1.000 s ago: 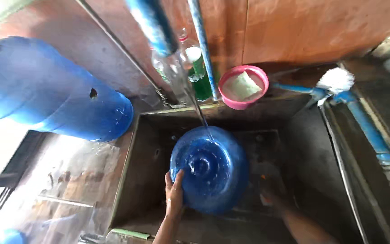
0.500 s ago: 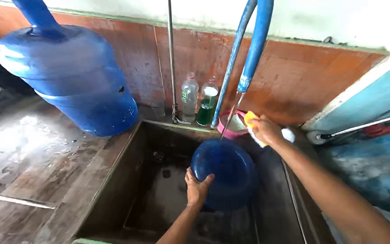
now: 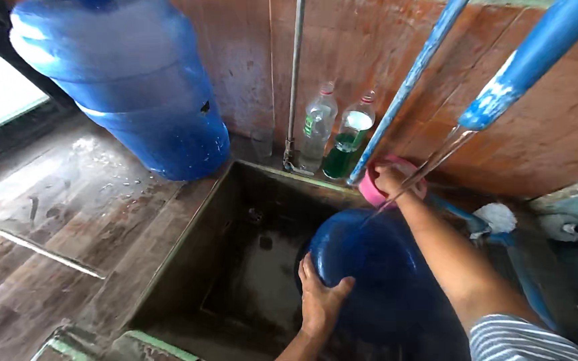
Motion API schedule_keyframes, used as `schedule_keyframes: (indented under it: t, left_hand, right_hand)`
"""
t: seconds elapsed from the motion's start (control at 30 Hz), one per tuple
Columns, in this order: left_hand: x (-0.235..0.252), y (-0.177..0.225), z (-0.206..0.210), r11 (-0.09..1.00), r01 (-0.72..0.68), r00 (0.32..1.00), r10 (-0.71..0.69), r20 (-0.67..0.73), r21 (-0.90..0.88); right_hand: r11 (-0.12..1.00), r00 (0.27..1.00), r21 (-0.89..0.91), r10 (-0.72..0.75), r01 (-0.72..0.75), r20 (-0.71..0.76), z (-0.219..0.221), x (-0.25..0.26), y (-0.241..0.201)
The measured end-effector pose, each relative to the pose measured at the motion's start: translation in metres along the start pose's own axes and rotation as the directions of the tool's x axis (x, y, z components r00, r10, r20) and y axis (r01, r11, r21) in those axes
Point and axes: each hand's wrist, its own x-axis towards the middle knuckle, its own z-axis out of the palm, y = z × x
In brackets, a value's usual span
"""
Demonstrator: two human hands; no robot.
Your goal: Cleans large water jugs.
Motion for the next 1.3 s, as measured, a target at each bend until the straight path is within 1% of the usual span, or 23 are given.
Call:
schedule_keyframes:
  t: [0.07, 0.13, 0.2, 0.27, 0.3, 0.37, 0.43, 0.5, 0.53, 0.63, 0.67, 0.77, 0.83, 0.9, 0.93, 1.0, 1.07, 1.1, 1.13, 1.2, 1.23, 1.27, 1.3]
  left_hand:
    - [0.000, 0.000, 0.001, 1.000, 0.005, 1.000, -0.005, 0.008, -0.003]
    - [0.000, 0.001, 0.003, 1.000, 0.000, 1.000, 0.000, 0.018, -0.001]
    - [0.001, 0.004, 0.004, 1.000, -0.008, 1.000, 0.007, 0.030, 0.020]
    - [0.003, 0.007, 0.006, 0.998, -0.030, 0.998, 0.027, 0.049, 0.059]
    - [0.004, 0.009, 0.009, 0.995, -0.052, 0.997, 0.047, 0.061, 0.083]
    - [0.004, 0.014, 0.017, 0.986, -0.081, 0.991, 0.064, 0.116, 0.149]
    - [-0.002, 0.015, 0.025, 0.962, -0.118, 0.980, 0.072, 0.187, 0.248]
    - [-0.004, 0.020, 0.033, 0.919, -0.187, 0.958, 0.092, 0.272, 0.346]
    - [-0.004, 0.022, 0.036, 0.894, -0.226, 0.941, 0.097, 0.325, 0.387]
    - [0.017, 0.031, 0.019, 0.852, -0.359, 0.871, 0.158, 0.465, 0.382]
    - [0.019, 0.029, 0.007, 0.860, -0.355, 0.863, 0.151, 0.482, 0.367]
    - [0.015, 0.027, -0.013, 0.885, -0.237, 0.921, 0.073, 0.383, 0.401]
    - [0.010, 0.029, -0.008, 0.858, -0.257, 0.895, 0.038, 0.444, 0.445]
    - [0.013, 0.037, -0.011, 0.813, -0.359, 0.839, 0.067, 0.540, 0.458]
    - [0.017, 0.037, -0.019, 0.799, -0.395, 0.827, 0.096, 0.554, 0.452]
    - [0.013, 0.031, -0.036, 0.804, -0.366, 0.879, 0.134, 0.458, 0.468]
    - [-0.006, 0.016, -0.035, 0.844, -0.224, 0.944, 0.063, 0.325, 0.487]
    - [-0.016, 0.011, -0.027, 0.855, -0.175, 0.952, 0.019, 0.306, 0.489]
    - [-0.021, 0.008, -0.019, 0.851, -0.160, 0.948, -0.009, 0.318, 0.499]
    - [-0.018, 0.009, -0.014, 0.845, -0.221, 0.922, 0.019, 0.386, 0.487]
    - [-0.015, 0.007, -0.019, 0.852, -0.259, 0.915, 0.065, 0.398, 0.456]
    - [-0.014, 0.003, -0.026, 0.864, -0.279, 0.919, 0.114, 0.377, 0.419]
    - [-0.016, 0.000, -0.030, 0.879, -0.260, 0.938, 0.130, 0.322, 0.400]
  right_hand:
    - [1.000, 0.999, 0.018, 0.003, -0.002, -0.040, 0.009, 0.004, 0.009]
    - [0.989, 0.987, 0.140, -0.025, 0.047, -0.157, 0.000, -0.002, 0.018]
    - [0.967, 0.947, 0.222, -0.046, 0.122, -0.318, -0.025, -0.041, 0.010]
    - [0.918, 0.907, 0.284, -0.152, 0.277, -0.392, -0.044, -0.100, 0.001]
    - [0.882, 0.897, 0.310, -0.227, 0.355, -0.380, -0.047, -0.133, 0.002]
    - [0.850, 0.915, 0.356, -0.313, 0.389, -0.253, -0.035, -0.185, 0.013]
    - [0.900, 0.957, 0.335, -0.232, 0.279, -0.172, -0.012, -0.205, 0.033]
    - [0.929, 0.978, 0.343, -0.071, 0.137, -0.198, -0.005, -0.210, 0.039]
    - [0.933, 0.980, 0.345, -0.035, 0.102, -0.196, -0.003, -0.221, 0.032]
    - [0.928, 0.986, 0.340, -0.115, 0.151, -0.122, 0.007, -0.256, -0.001]
    - [0.920, 0.983, 0.360, -0.111, 0.156, -0.144, 0.013, -0.258, 0.007]
    - [0.935, 0.975, 0.354, 0.054, 0.026, -0.216, 0.012, -0.246, 0.038]
    - [0.955, 0.985, 0.296, 0.040, 0.011, -0.167, 0.012, -0.262, 0.006]
    - [0.958, 0.994, 0.268, -0.082, 0.099, -0.077, 0.018, -0.284, -0.034]
    - [0.945, 0.988, 0.294, -0.120, 0.142, -0.093, 0.021, -0.285, -0.035]
    - [0.942, 0.985, 0.324, -0.031, 0.085, -0.168, 0.022, -0.270, -0.012]
    - [0.954, 0.976, 0.293, 0.116, -0.058, -0.183, 0.015, -0.255, 0.003]
    - [0.966, 0.981, 0.250, 0.114, -0.072, -0.156, 0.014, -0.257, -0.005]
    - [0.978, 0.992, 0.204, 0.056, -0.031, -0.116, 0.016, -0.265, -0.020]
    - [0.977, 0.993, 0.176, -0.116, 0.119, -0.028, 0.016, -0.281, -0.043]
    - [0.965, 0.987, 0.208, -0.159, 0.162, -0.031, 0.017, -0.281, -0.039]
    - [0.959, 0.989, 0.244, -0.135, 0.147, -0.067, 0.018, -0.276, -0.026]
    - [0.963, 0.992, 0.259, -0.052, 0.080, -0.111, 0.016, -0.267, -0.010]
